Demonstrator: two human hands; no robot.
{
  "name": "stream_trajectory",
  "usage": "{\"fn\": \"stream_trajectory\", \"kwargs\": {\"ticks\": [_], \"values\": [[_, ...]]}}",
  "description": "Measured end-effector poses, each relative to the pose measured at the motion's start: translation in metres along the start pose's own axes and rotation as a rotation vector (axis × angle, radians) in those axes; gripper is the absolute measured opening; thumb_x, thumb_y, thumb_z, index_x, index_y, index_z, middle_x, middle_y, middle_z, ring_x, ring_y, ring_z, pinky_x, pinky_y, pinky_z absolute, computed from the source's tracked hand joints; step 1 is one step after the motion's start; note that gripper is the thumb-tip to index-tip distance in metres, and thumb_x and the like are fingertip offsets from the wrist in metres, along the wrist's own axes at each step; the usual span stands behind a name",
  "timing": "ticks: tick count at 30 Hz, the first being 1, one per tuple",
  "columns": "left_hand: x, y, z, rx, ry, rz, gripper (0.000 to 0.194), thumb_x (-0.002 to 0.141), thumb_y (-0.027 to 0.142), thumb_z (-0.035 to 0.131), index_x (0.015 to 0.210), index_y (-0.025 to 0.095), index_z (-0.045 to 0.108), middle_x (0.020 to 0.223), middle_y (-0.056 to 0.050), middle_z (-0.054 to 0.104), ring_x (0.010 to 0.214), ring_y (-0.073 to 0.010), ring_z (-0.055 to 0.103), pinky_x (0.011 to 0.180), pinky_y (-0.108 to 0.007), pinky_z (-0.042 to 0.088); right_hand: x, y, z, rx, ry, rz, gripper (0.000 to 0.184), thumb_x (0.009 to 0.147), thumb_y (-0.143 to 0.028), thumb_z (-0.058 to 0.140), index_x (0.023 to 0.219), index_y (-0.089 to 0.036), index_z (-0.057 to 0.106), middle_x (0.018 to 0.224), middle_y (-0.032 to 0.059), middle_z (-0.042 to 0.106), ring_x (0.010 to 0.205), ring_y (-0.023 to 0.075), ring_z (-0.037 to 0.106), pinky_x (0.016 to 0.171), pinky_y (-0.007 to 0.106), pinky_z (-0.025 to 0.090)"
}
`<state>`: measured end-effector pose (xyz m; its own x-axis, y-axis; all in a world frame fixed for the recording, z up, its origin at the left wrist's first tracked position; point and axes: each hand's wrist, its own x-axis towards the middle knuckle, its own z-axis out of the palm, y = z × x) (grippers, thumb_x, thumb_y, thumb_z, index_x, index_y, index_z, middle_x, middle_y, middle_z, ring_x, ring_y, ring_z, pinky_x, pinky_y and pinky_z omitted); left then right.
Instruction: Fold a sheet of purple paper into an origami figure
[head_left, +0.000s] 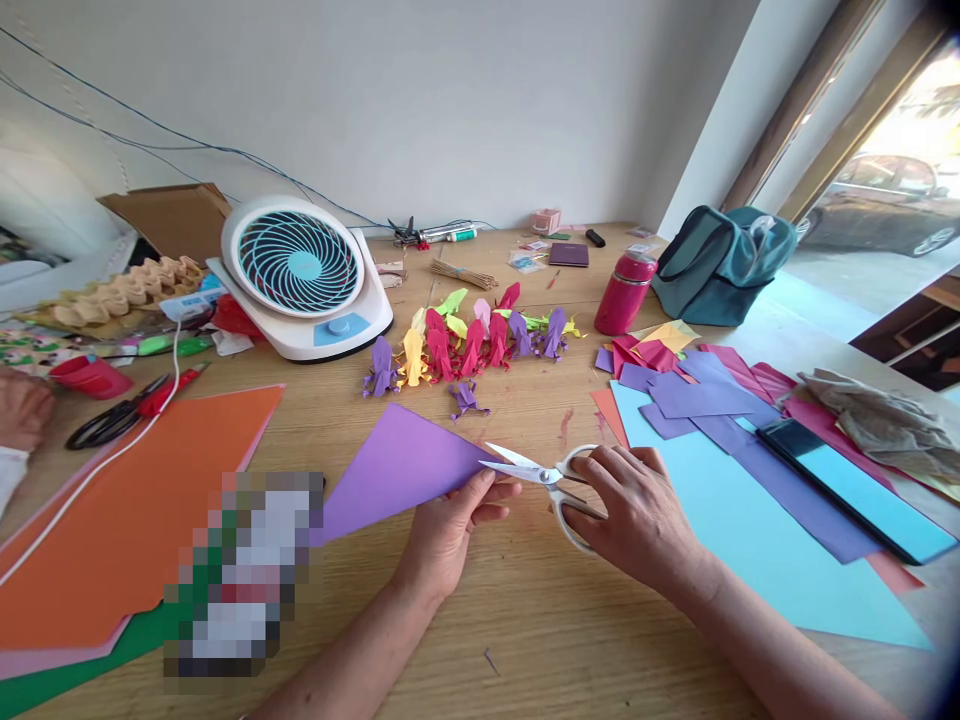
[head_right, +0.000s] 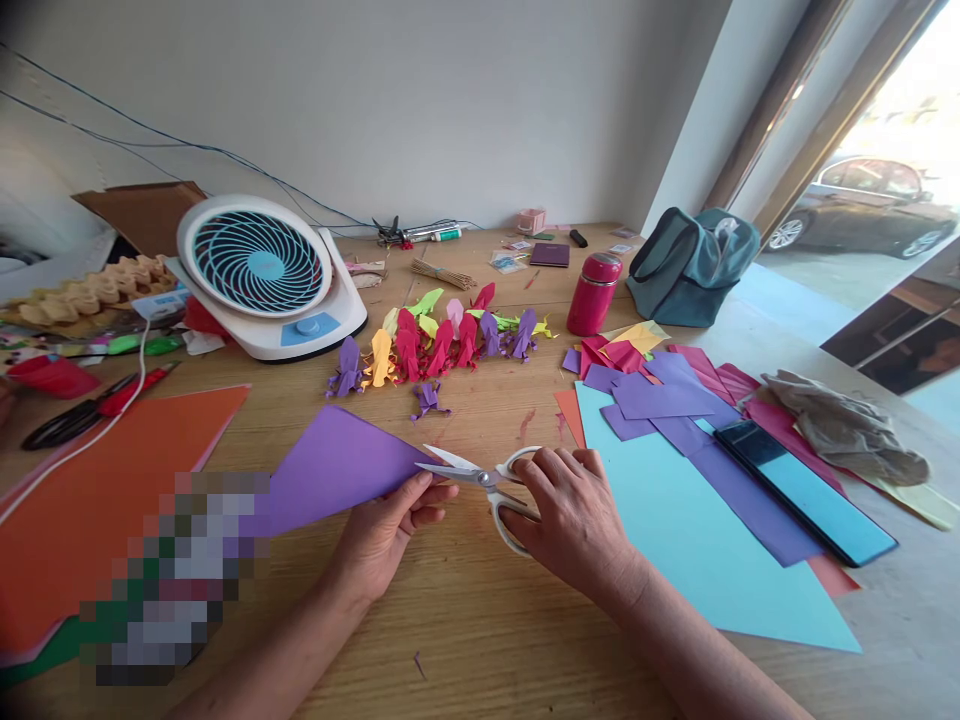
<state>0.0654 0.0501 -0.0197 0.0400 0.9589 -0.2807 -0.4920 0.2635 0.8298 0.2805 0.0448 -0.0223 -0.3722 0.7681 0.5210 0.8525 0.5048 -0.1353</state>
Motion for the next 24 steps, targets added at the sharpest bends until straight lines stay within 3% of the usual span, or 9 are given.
{"fn": "stream_trajectory", "kwargs": {"ticks": [13, 24], "values": [[-0.0027, 0.0001, 0.0010, 0.023, -0.019, 0.005, 0.032, 0.068, 0.033, 0.085, 0.092, 0.014, 0.075, 0.090, -0.007, 0.079, 0.074, -0.0200, 0.076, 0.057, -0.021, 0.058, 0.0021, -0.0046, -0.0027, 0.008, -0.032, 0.012, 0.016, 0.083, -0.029, 0.065, 0.097, -0.021, 0.060, 0.088, 0.0040, 0.068, 0.079, 0.0205, 0.061, 0.078, 0.037, 0.033], [-0.0036, 0.0015, 0.0037, -0.038, 0.015, -0.045, 0.035, 0.062, 0.037, 0.088, 0.083, 0.013, 0.073, 0.081, -0.005, 0.078, 0.071, -0.0204, 0.076, 0.054, -0.020, 0.057, 0.0022, -0.0032, -0.0026, 0.021, -0.051, 0.008, 0.011, 0.085, -0.029, 0.064, 0.093, -0.021, 0.061, 0.083, 0.0023, 0.068, 0.078, 0.0196, 0.061, 0.076, 0.036, 0.031]]}}
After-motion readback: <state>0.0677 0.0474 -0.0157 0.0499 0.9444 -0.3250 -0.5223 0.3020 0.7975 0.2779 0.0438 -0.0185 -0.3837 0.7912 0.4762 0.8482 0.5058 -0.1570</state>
